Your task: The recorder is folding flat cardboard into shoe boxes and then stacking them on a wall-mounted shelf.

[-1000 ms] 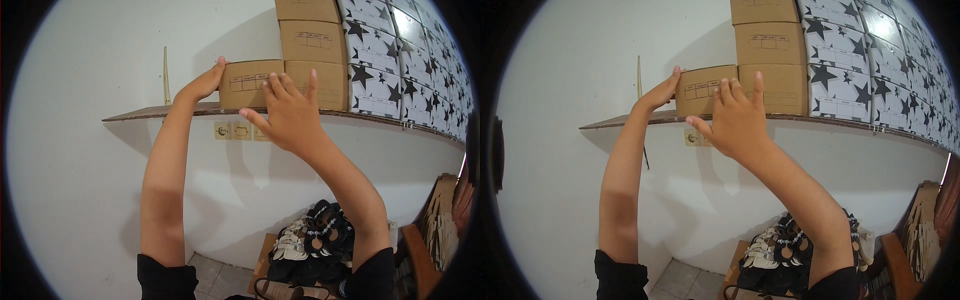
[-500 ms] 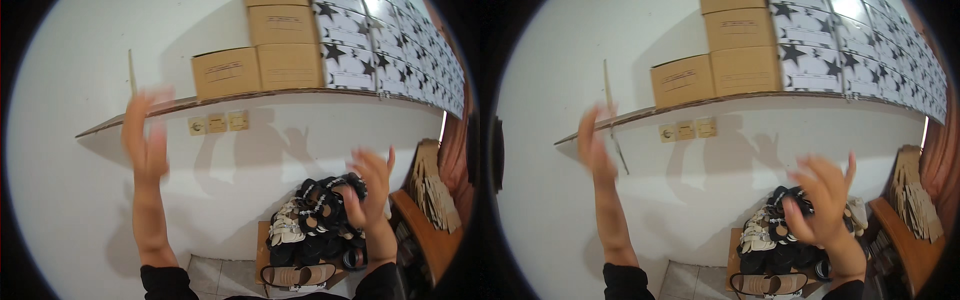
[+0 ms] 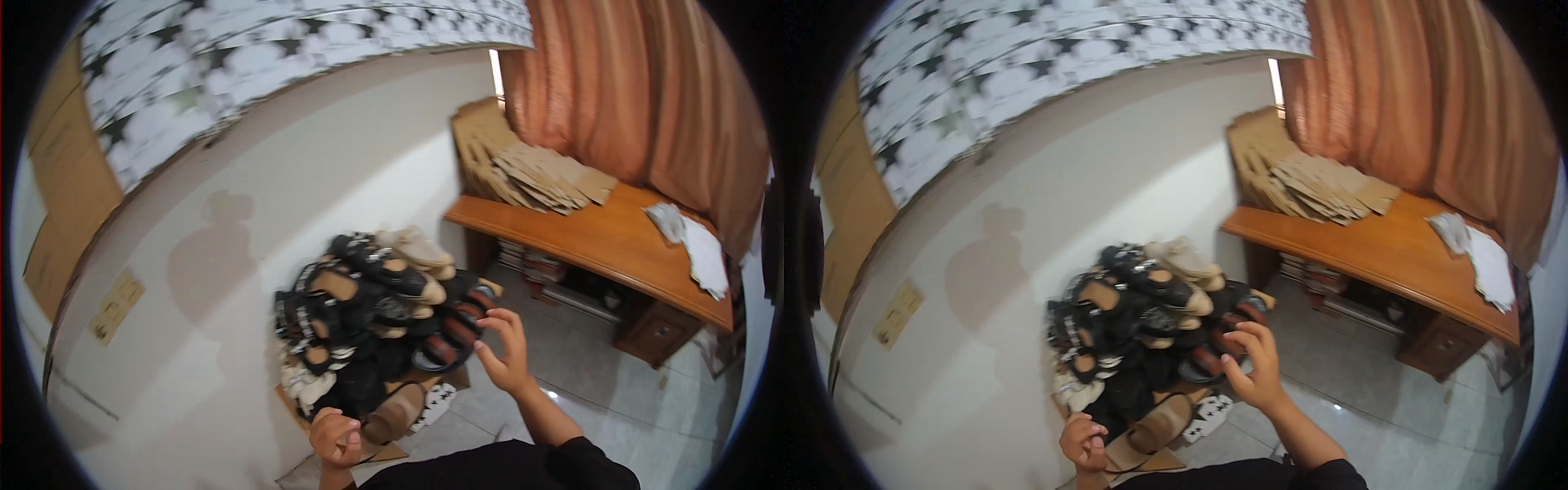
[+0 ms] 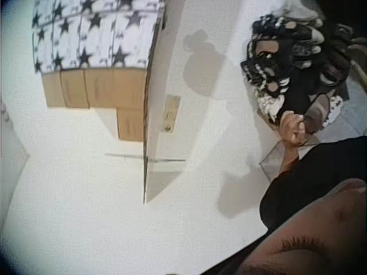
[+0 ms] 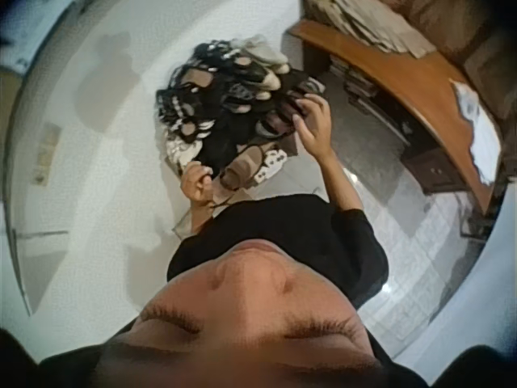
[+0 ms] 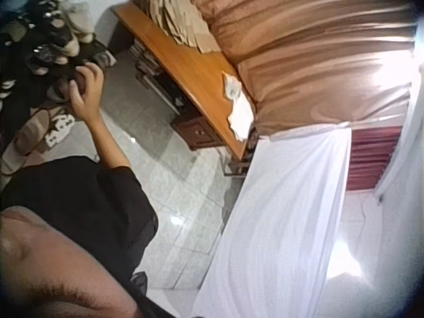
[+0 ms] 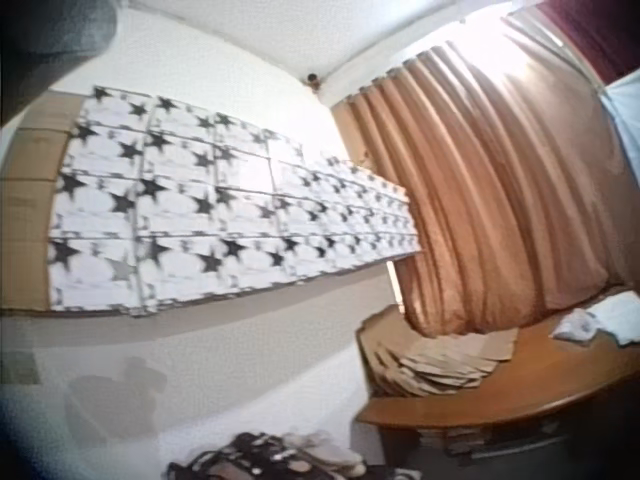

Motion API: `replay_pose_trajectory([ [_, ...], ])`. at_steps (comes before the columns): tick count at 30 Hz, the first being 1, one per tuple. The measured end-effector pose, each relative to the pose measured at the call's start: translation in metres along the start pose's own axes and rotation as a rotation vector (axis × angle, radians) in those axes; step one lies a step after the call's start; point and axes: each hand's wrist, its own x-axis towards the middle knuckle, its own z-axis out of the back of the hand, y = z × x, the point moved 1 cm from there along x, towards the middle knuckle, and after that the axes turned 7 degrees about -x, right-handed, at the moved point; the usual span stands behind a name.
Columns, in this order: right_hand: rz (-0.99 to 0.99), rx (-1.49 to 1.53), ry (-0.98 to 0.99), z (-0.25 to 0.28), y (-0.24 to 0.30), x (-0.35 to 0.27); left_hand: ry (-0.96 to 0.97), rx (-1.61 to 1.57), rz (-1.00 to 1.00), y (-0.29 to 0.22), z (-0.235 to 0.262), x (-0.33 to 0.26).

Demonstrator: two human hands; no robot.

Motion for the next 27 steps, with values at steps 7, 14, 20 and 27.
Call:
replay_pose_trajectory([
  [7,-0.156,-0.174,-0.033,0.112,-0.09,0.002,0.079,-0.249,-0.019,0.016,-0.178,0.039],
  [14,-0.294,-0.374,-0.145,0.205,-0.165,0.02,0.148,-0.452,-0.032,0.007,-0.339,0.077],
  [20,-0.418,-0.574,-0.157,0.233,-0.256,0.02,0.246,-0.524,0.089,0.055,-0.479,0.068],
  [27,-0.876,-0.773,0.227,0.256,-0.438,0.016,0.203,-0.585,0.564,0.134,-0.697,0.059],
])
